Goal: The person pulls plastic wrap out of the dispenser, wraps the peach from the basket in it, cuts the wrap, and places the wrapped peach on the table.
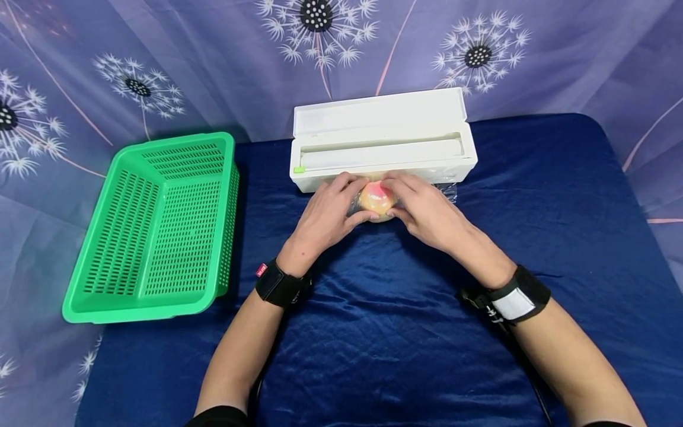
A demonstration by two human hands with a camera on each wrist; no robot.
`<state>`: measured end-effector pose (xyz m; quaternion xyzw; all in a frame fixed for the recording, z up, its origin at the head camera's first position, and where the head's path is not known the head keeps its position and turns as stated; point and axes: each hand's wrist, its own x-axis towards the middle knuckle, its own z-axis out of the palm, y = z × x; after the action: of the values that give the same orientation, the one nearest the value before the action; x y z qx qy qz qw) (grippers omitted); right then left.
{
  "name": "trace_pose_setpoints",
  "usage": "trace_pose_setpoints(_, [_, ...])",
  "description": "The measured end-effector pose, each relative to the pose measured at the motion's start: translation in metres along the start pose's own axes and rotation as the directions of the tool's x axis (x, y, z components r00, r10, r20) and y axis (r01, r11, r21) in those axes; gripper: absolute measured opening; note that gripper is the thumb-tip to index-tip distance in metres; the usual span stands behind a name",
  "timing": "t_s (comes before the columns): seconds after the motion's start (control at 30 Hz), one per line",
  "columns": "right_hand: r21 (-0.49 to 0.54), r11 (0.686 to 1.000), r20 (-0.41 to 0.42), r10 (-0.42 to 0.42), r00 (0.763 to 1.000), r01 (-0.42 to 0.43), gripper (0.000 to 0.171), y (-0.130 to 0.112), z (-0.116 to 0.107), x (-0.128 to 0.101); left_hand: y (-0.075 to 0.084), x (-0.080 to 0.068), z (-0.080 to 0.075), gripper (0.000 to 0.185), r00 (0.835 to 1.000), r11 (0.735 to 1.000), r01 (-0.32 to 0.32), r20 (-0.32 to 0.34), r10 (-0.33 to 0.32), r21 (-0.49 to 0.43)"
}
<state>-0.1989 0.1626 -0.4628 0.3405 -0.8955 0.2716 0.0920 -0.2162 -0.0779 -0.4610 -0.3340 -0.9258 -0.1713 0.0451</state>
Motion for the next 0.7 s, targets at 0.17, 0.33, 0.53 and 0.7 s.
trace_pose_setpoints(0.17, [0.0,1.0,-0.007,-0.011,1.0,0.011,0.05,0.0001,0.0004,-0.0003,-0.0006,-0.0005,0.0013,0.067,1.0,0.999,0.0,-0.019,0.0,-0.048])
trace_pose_setpoints(0.33, [0.006,1.0,-0.004,-0.008,1.0,0.008,0.049,0.0016,0.0008,-0.0002,-0.0008,0.0001,0.0022,0.059,1.0,0.998,0.004,-0.02,-0.005,-0.063])
trace_pose_setpoints(0.53, [0.003,1.0,0.001,-0.002,1.0,0.002,0.049,0.0022,0.0004,-0.0005,0.0005,0.0004,0.0011,0.059,1.0,0.998,0.013,-0.02,-0.015,-0.063])
trace_pose_setpoints(0.7, [0.001,1.0,0.017,0.007,1.0,-0.007,0.049,0.0007,-0.0011,-0.0004,0.0015,0.0005,0.0006,0.058,0.999,0.996,0.03,-0.032,-0.032,-0.08])
